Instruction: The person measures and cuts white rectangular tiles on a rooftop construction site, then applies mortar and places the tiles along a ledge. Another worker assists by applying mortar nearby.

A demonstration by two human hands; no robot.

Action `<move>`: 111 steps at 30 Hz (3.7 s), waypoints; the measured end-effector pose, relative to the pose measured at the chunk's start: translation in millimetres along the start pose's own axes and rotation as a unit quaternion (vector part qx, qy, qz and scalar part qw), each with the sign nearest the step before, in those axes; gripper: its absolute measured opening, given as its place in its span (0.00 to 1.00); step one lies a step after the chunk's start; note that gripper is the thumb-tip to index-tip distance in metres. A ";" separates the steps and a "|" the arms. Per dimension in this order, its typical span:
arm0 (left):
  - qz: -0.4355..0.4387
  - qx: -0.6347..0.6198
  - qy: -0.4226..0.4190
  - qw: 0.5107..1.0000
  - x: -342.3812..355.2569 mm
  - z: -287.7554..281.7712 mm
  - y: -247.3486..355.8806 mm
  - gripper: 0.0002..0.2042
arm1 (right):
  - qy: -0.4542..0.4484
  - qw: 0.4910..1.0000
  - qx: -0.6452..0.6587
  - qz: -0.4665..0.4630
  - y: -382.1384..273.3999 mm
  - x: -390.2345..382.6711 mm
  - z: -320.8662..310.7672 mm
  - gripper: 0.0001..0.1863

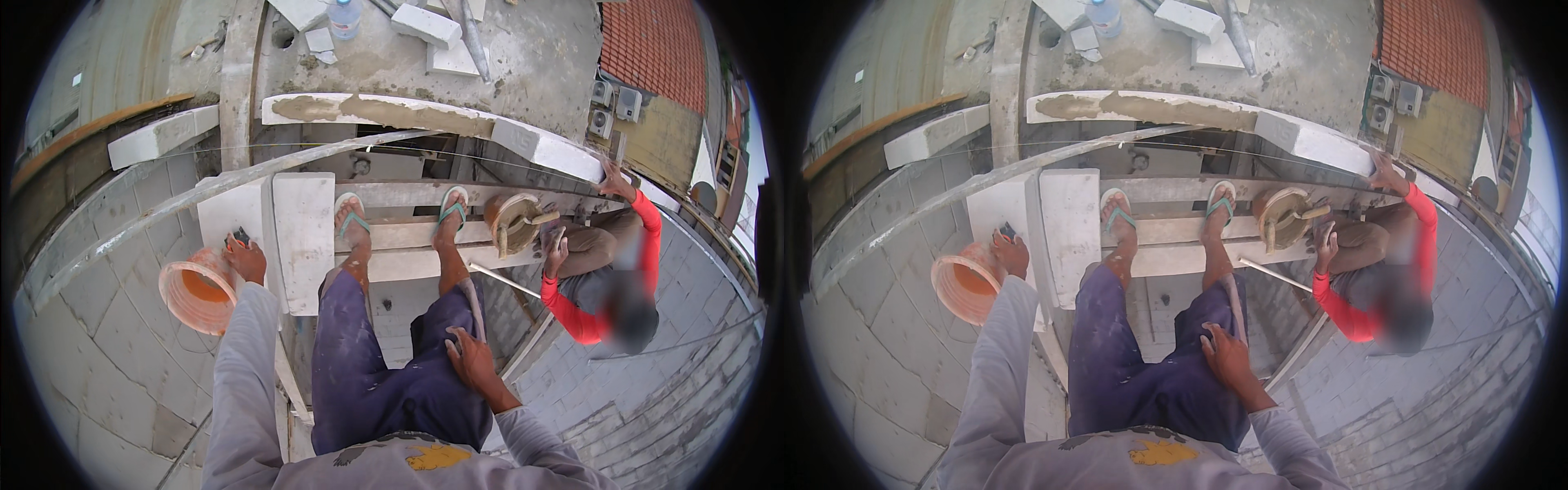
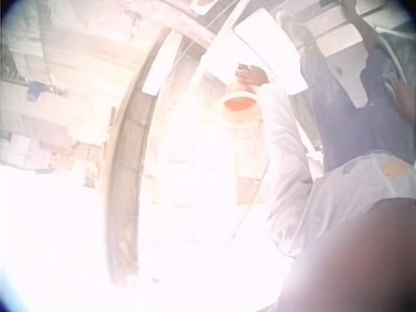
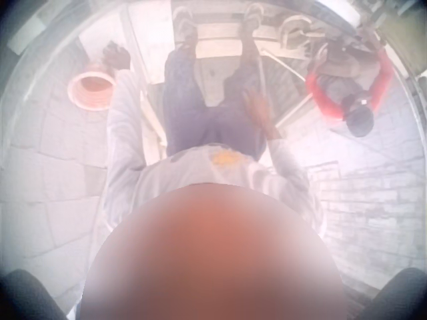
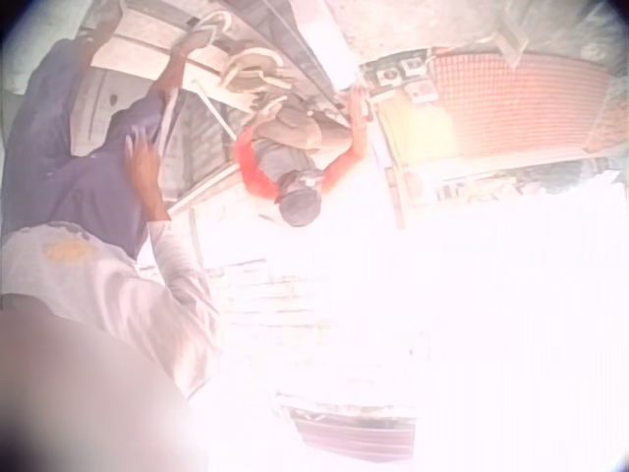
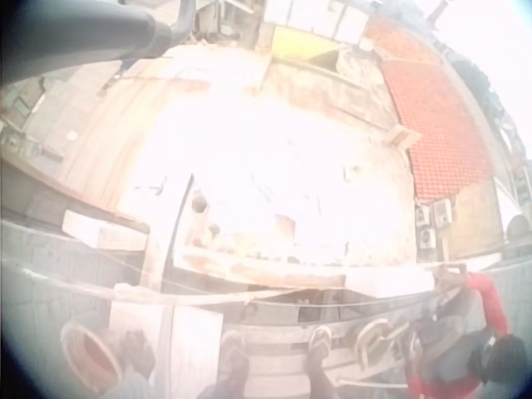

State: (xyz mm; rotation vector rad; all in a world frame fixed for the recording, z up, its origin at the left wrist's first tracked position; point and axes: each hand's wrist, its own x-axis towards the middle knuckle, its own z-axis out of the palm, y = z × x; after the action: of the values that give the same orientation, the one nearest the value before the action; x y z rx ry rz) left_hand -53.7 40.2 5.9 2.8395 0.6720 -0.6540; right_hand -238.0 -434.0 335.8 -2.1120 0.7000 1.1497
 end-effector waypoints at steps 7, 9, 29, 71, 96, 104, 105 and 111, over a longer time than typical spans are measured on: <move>0.009 0.022 -0.006 1.000 1.1 -0.4 2.0 0.37 | 0.031 0.998 0.037 -0.038 -8.3 37.1 14.3 0.18; 0.025 -0.053 -0.034 0.998 -13.2 -6.3 16.4 0.35 | 0.055 0.996 0.051 -0.051 -9.2 47.8 17.2 0.18; 0.147 -0.290 -0.570 0.754 -192.4 -84.6 298.6 0.27 | 0.072 0.939 0.124 -0.313 -3.2 163.6 -11.0 0.56; 0.249 -0.283 -0.638 0.671 -41.1 118.2 380.9 0.19 | -0.028 0.934 0.093 -0.345 84.2 417.3 -15.1 0.51; 0.104 -0.738 -0.113 0.657 94.8 109.1 209.3 0.18 | 0.185 0.934 -0.070 -0.298 83.5 434.7 -63.2 0.31; 0.204 -0.713 -0.209 0.637 113.6 56.1 255.1 0.28 | 0.216 0.876 -0.226 -0.367 -57.4 463.8 -67.9 0.29; 0.206 -0.731 -0.201 0.619 113.1 55.2 260.4 0.28 | 0.203 0.880 -0.225 -0.367 -67.7 460.3 -68.2 0.30; 0.178 -0.762 -0.112 0.613 149.0 68.5 262.1 0.21 | 0.182 0.873 -0.231 -0.390 -75.3 454.8 -65.1 0.33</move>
State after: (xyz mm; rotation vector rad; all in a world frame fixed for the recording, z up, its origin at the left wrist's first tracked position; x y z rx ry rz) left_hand 160.1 -150.7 -110.1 1.1414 0.2681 -0.1179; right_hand 67.0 -501.0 -9.5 -2.6524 -0.3472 0.4843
